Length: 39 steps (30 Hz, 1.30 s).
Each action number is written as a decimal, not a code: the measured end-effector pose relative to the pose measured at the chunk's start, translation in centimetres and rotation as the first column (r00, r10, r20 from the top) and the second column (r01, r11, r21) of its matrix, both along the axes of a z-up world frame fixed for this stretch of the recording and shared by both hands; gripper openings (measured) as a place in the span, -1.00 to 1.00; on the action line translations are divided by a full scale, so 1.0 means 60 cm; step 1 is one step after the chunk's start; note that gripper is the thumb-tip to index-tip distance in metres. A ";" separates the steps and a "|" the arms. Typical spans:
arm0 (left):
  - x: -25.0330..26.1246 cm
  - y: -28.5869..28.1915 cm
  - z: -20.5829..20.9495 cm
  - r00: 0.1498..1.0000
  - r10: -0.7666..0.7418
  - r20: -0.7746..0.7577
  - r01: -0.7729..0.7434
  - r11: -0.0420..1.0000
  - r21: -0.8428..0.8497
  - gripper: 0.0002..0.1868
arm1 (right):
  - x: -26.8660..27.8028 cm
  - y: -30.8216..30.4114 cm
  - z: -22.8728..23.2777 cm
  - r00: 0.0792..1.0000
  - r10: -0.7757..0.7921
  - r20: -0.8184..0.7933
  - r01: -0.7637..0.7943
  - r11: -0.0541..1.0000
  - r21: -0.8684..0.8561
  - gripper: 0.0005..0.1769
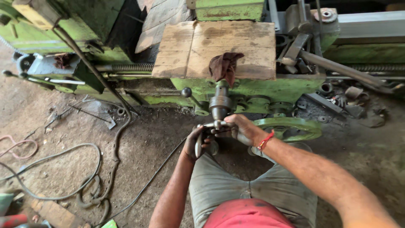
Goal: The person operates a green metal lathe, using a hand lever to move the tool post and a wheel to control the chuck. They repeatedly adjust the tool position against a metal workpiece mounted in the chuck.
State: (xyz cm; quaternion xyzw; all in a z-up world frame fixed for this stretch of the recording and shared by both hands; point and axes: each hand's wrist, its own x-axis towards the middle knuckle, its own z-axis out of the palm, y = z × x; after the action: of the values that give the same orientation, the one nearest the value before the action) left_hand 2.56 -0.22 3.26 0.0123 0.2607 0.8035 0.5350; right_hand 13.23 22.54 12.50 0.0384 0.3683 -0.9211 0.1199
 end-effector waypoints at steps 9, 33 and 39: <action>0.030 0.014 0.056 0.955 0.296 0.034 -0.298 0.944 0.143 -0.46 | -0.008 0.000 -0.095 0.999 -0.035 0.012 0.037 0.981 -0.193 -0.60; 0.030 0.025 0.203 0.950 0.311 -0.005 -0.311 0.950 0.026 -0.74 | 0.003 -0.014 -0.056 0.985 -0.108 0.133 0.110 0.994 -0.007 -0.74; 0.037 0.026 0.222 0.964 0.259 -0.054 -0.258 0.966 0.032 -0.81 | -0.003 -0.011 -0.090 0.998 -0.041 0.057 0.049 0.989 -0.142 -0.71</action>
State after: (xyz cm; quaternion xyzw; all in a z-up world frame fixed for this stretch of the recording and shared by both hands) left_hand 4.76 1.33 16.56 0.0080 0.2654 0.8689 0.4177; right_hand 13.07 21.89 7.08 0.0628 0.2969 -0.9463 0.1112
